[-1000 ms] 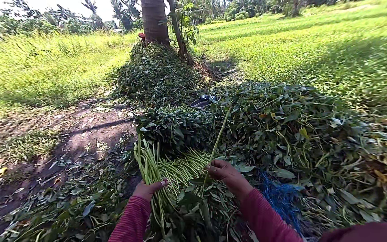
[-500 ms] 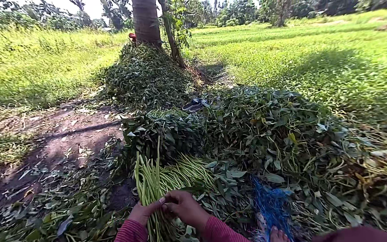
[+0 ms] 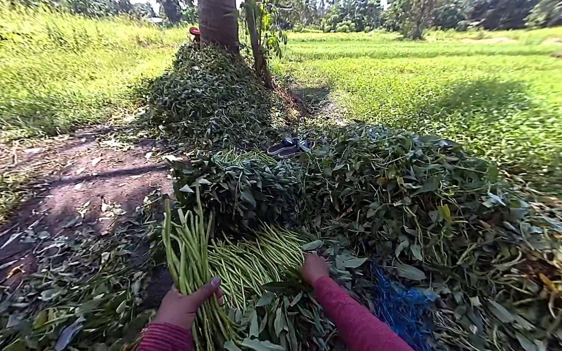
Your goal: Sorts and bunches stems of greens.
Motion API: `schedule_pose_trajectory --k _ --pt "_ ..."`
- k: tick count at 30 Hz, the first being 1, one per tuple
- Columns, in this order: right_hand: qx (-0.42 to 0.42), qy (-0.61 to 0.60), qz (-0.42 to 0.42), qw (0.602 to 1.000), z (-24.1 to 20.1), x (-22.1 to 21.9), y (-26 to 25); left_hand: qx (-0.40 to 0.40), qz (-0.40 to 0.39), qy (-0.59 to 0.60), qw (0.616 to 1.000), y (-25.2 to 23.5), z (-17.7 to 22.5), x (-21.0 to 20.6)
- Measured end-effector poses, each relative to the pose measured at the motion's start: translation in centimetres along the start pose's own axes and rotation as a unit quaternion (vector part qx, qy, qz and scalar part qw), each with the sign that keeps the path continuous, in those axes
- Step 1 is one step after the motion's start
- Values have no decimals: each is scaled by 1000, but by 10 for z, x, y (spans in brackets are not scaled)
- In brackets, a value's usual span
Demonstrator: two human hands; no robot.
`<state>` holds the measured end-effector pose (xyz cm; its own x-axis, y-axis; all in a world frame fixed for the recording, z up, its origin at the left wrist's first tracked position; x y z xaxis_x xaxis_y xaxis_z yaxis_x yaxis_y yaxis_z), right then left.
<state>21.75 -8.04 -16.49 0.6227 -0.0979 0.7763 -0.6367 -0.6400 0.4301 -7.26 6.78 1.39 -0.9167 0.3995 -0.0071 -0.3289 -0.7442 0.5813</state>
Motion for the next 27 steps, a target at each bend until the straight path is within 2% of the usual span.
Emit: schedule_pose_trajectory --k 5,12,17,20,23,27 --pt "41 -5 -23 999 -3 22 -4 38 -39 1 999 -15 -17 -10" --pt "125 -96 -57 986 -9 58 13 127 -61 36 989 -24 -46 -34" --pt "157 -231 4 960 -24 61 53 176 -79 98 976 -31 -73 -59" --pt "152 -245 60 956 -23 65 66 183 -67 116 974 -32 -78 -71" --pt "123 -215 35 968 -11 56 66 181 -78 110 974 -33 -79 -79" --pt "127 -329 62 934 -7 54 74 175 -87 100 976 -35 -78 -85"
Point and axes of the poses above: each hand's wrist, its own y-axis away from the middle knuckle, its own x-axis out of the back of the hand, z = x × y, the point moved 5 cm from there along -y, towards the middle knuckle, and after that the axes turned 12 degrees about x, right-handed, at the moved point
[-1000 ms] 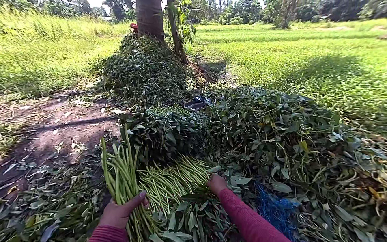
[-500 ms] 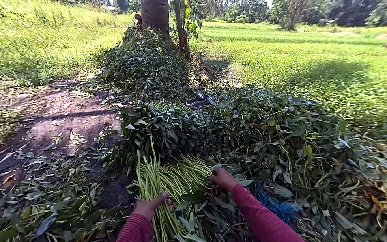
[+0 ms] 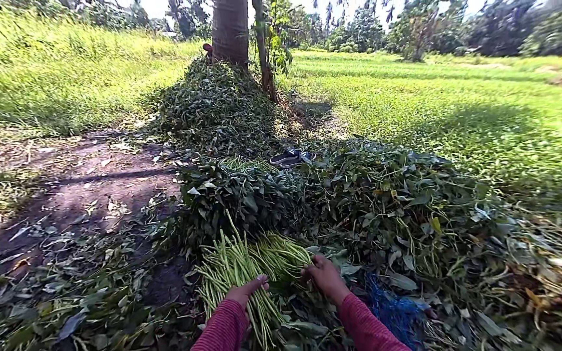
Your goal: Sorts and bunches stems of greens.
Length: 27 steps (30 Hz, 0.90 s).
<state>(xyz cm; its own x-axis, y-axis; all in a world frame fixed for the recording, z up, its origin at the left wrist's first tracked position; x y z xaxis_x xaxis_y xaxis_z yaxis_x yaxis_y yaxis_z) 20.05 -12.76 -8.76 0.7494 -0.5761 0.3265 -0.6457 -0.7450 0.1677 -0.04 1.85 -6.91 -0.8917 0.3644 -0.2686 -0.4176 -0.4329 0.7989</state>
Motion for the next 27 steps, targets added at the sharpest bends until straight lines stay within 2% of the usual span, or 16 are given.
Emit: schedule_pose_trajectory --k 2,6,8,10,13,15,17,21,24,27 --pt "-15 -15 -1 1000 11 -3 7 2 1 4 1000 -1 -6 2" --pt "9 -93 17 995 0 -9 16 5 -19 9 1000 -8 -8 4" --pt "-17 -91 16 996 9 -14 21 12 -28 5 1000 -9 -11 7" --pt "-26 -86 24 996 12 -16 20 11 -35 -15 999 -6 -1 7" --pt "-5 -76 26 997 21 -17 19 -15 -12 -122 992 14 32 18" --pt "12 -8 34 999 34 -12 6 -58 19 -200 978 38 65 32" --pt "-4 112 11 994 46 -10 -4 -111 80 -262 955 64 96 53" --pt "-66 355 -124 924 51 -17 -13 -177 255 -331 891 103 129 103" --pt "-74 459 -152 872 22 -18 -17 -169 306 -318 881 109 134 130" --pt "15 475 -83 876 -33 -27 -18 -159 301 -302 890 104 131 143"
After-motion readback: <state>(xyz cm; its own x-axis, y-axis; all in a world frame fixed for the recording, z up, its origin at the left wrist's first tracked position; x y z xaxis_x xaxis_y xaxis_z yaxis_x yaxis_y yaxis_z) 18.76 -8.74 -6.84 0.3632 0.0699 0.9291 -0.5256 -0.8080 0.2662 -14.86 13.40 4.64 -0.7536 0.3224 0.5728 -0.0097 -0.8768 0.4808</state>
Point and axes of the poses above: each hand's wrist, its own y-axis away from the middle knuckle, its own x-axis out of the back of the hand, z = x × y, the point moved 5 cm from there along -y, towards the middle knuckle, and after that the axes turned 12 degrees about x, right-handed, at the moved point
